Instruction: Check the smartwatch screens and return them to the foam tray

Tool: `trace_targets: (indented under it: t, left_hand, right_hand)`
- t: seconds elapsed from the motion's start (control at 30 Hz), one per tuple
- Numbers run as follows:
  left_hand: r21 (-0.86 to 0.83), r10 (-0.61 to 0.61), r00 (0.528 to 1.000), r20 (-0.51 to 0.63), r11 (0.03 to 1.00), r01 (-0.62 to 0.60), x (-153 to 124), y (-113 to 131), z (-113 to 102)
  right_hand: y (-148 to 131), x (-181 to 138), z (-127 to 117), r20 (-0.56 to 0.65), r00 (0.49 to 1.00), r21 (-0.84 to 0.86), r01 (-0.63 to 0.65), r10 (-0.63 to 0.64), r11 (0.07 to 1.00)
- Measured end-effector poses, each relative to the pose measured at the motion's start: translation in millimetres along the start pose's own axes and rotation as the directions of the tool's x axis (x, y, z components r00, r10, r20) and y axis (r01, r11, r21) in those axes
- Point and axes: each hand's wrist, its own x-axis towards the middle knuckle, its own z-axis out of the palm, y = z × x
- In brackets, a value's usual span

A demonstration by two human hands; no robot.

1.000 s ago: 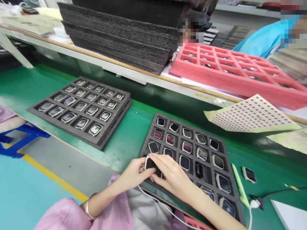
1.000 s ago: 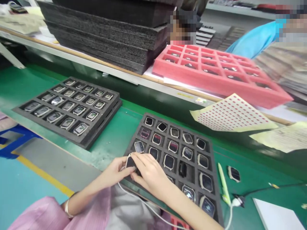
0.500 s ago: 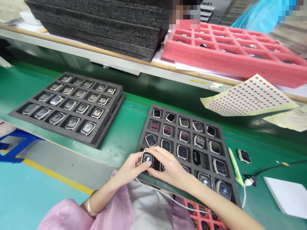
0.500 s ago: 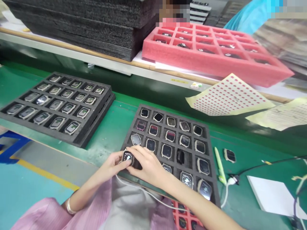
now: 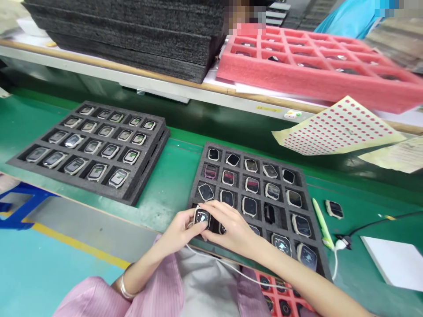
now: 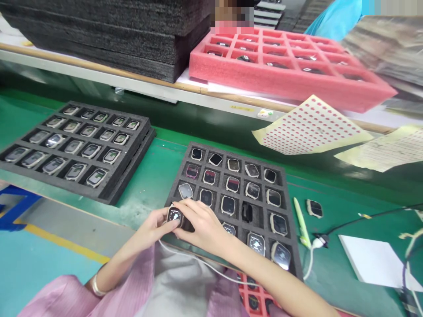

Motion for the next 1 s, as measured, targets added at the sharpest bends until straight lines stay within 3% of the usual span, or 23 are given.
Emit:
trace_targets:
  t: [0.67, 0.83, 0.93, 1.0]
  left_hand:
    - [0.009, -0.011, 1.000, 0.008, 1.000, 0.011, 1, -6, -1]
    - [0.174, -0.017, 1.000, 0.019, 0.985, 0.013, -14, -11, -5]
    - [0.152, -0.022, 0.999, 0.039, 0.988, 0.016, -27, -15, -11]
    - [0.118, 0.013, 0.999, -0.039, 0.993, -0.009, -34, -15, -14]
  right_hand:
    - [1, -2, 5, -0.063, 0.998, -0.012, 0.009, -0.009, 1.000]
    - [-5, -4, 5, -0.097, 0.995, 0.054, 0.031, -0.025, 0.998]
    - [-8, -4, 7, -0.095, 0.995, 0.070, 0.000, 0.007, 0.998]
    - [-8, -4, 9, -0.087, 0.996, 0.038, -0.025, 0.028, 0.999]
